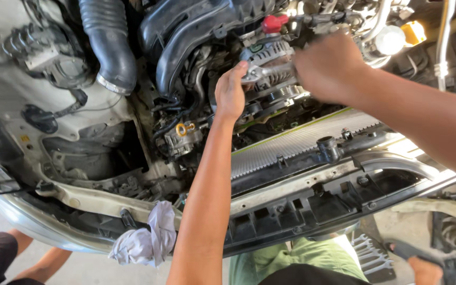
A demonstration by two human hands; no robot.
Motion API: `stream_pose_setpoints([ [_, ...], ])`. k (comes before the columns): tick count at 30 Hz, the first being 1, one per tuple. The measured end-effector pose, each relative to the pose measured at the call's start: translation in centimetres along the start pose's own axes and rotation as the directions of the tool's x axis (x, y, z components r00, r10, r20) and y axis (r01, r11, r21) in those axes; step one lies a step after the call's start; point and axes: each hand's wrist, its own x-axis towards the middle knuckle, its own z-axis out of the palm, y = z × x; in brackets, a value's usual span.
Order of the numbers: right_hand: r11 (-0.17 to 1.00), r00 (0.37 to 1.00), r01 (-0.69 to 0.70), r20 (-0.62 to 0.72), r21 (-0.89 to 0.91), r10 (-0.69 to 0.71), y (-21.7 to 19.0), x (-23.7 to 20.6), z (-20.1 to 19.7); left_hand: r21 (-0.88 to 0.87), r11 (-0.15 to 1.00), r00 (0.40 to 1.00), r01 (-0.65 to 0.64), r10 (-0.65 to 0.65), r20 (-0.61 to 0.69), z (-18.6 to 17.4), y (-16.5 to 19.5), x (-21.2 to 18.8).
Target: The person works under the open hood of a car, using a ratchet wrench to loosen and tighten bolts around the alternator in the engine bay. They reposition the wrench repeatedly, reach into the engine compartment with their hands, and at one point step back to pick a tool from a tray on a chair before resuming work on the engine.
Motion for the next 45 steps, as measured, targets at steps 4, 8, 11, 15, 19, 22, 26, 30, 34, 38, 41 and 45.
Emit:
stream_pose_setpoints([
  [4,0.831,0.782,-0.064,0.546,0.552,-0.302,-2.4,-1.2,-1.1,-0.167,0.969,0.983,-0.182,0.173,-0.068,-0.5,-1.8,1.0],
  [8,0.888,0.751,0.027,0.578,0.459,-0.321,-0.2,2.2,-3.3,0.034,0.988,0.982,-0.151,0.154,-0.113,-0.6,-1.3,0.5],
  [11,0.958,0.921,-0.056,0.385,0.280,-0.059,1.8,5.4,-3.3,0.170,0.985,0.994,0.020,-0.002,-0.109,0.0,0.4,-0.5],
  [15,0.990,0.865,0.100,-0.483,-0.100,-0.137,1.3,6.5,-2.2,0.082,0.996,0.998,-0.031,0.036,-0.056,0.5,2.4,-1.0],
  [19,0.997,0.965,0.053,-0.255,-0.048,-0.064,0.1,3.2,-2.4,0.199,0.979,0.998,-0.049,0.056,-0.030,0.2,2.0,-0.7],
  [22,0.997,0.896,0.042,0.438,0.062,-0.064,-0.9,0.8,-2.6,0.111,0.989,0.992,0.101,-0.092,-0.086,-0.2,0.5,0.1],
  [26,0.696,0.709,-0.184,0.584,0.694,-0.395,-1.6,1.8,-1.7,-0.234,0.971,0.998,0.048,-0.054,-0.020,-0.6,-1.1,1.2],
  [30,0.931,0.751,0.085,0.592,0.355,-0.294,1.1,6.2,-0.6,0.002,0.994,0.993,0.113,-0.112,-0.045,-0.5,-1.2,0.6],
  [34,0.973,0.981,0.169,0.065,0.155,-0.181,1.3,8.0,0.4,-0.055,0.998,1.000,0.004,-0.002,0.024,-0.3,0.0,0.0],
  [38,0.988,0.911,0.137,-0.384,-0.067,-0.152,-0.1,6.5,-0.8,-0.155,0.986,0.998,0.059,-0.055,0.029,-0.1,1.4,-0.1],
  [41,1.000,0.989,-0.014,0.148,-0.025,0.017,-0.5,3.5,-2.1,0.068,0.990,0.992,0.123,-0.122,-0.028,0.0,1.8,-0.1],
  [45,0.807,0.743,-0.152,0.605,0.570,-0.287,-3.4,1.0,-2.2,0.121,0.985,0.992,0.122,-0.116,-0.054,-0.3,1.3,0.1],
])
